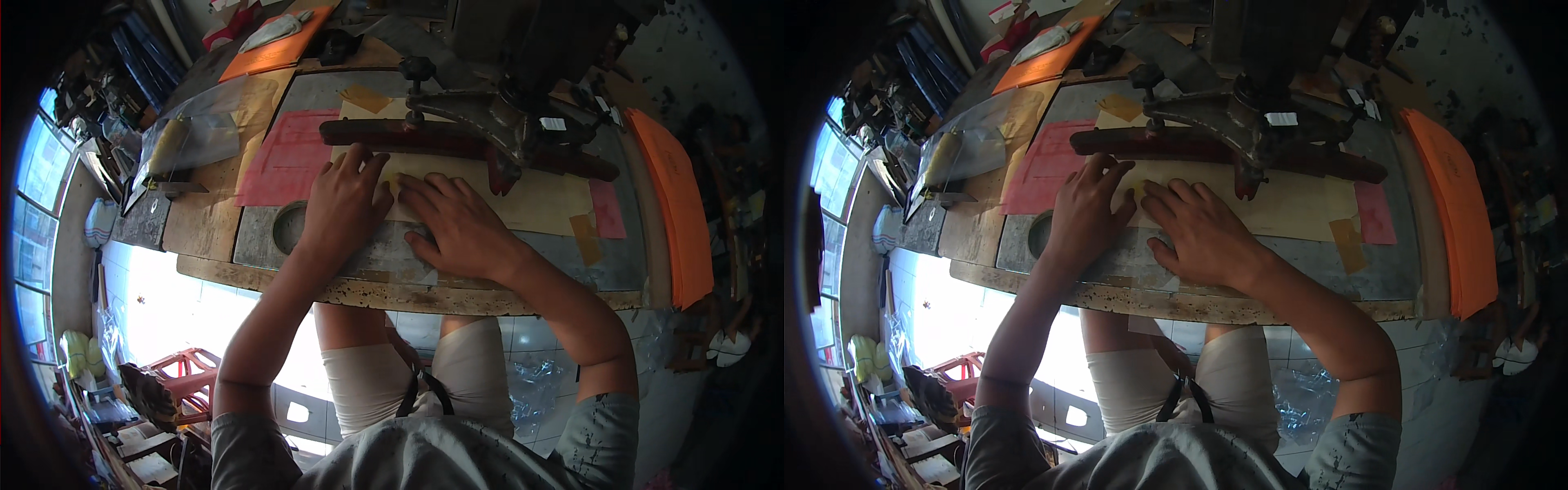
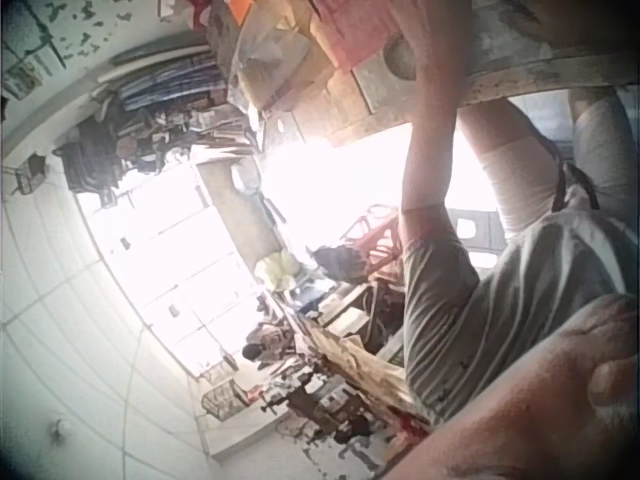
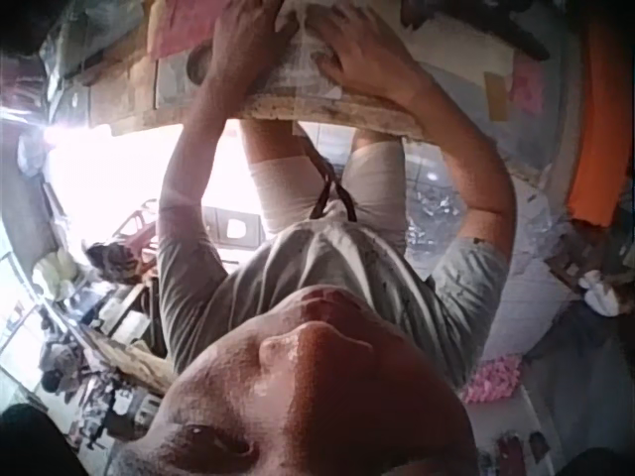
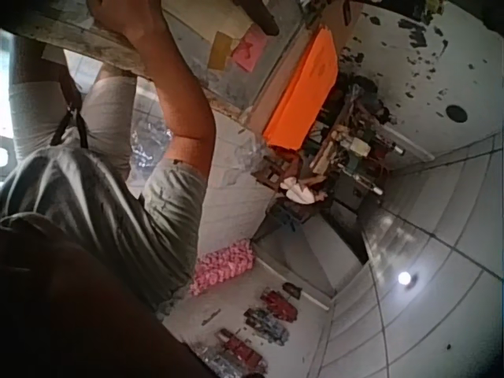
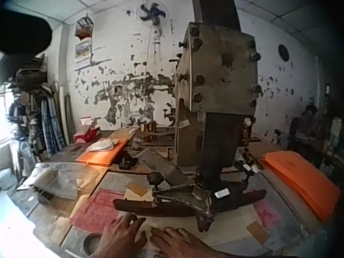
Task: The person places small yellow squares of tape onto a sheet of material at marked positions and then covers the sheet with a clear plastic film.
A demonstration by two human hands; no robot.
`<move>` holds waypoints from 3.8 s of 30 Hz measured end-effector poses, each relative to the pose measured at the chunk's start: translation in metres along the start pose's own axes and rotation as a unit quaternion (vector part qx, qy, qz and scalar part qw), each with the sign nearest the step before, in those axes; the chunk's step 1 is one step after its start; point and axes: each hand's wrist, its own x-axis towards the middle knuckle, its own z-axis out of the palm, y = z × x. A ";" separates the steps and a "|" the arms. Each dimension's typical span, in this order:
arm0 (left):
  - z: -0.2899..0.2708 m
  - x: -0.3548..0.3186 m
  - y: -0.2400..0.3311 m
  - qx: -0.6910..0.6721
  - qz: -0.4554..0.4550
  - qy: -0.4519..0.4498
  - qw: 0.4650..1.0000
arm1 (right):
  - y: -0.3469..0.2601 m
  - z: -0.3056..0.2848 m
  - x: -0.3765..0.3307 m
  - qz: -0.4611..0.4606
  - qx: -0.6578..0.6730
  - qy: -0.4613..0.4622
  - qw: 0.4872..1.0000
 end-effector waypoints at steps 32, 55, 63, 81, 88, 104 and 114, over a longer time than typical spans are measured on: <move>-0.003 -0.046 0.010 0.092 0.114 -0.055 0.988 | 0.013 0.003 -0.021 0.001 0.090 0.043 0.995; -0.034 -0.137 0.005 0.110 -0.039 0.139 0.983 | -0.052 -0.063 -0.087 -0.036 0.112 0.075 0.990; -0.054 -0.161 0.026 0.037 -0.071 0.142 0.987 | -0.129 0.004 -0.178 0.084 0.334 0.200 0.917; -0.056 -0.205 0.126 -0.218 0.038 0.031 0.975 | -0.155 -0.030 -0.138 0.041 0.140 0.263 0.954; -0.057 -0.216 0.124 -0.166 0.048 -0.011 0.985 | -0.157 -0.024 -0.140 0.054 0.138 0.223 0.963; -0.042 -0.225 0.119 -0.198 0.009 0.036 0.980 | -0.166 -0.027 -0.147 0.088 0.181 0.138 0.970; -0.059 -0.207 0.130 -0.241 0.022 0.070 0.968 | -0.154 -0.034 -0.128 0.052 0.208 0.243 0.946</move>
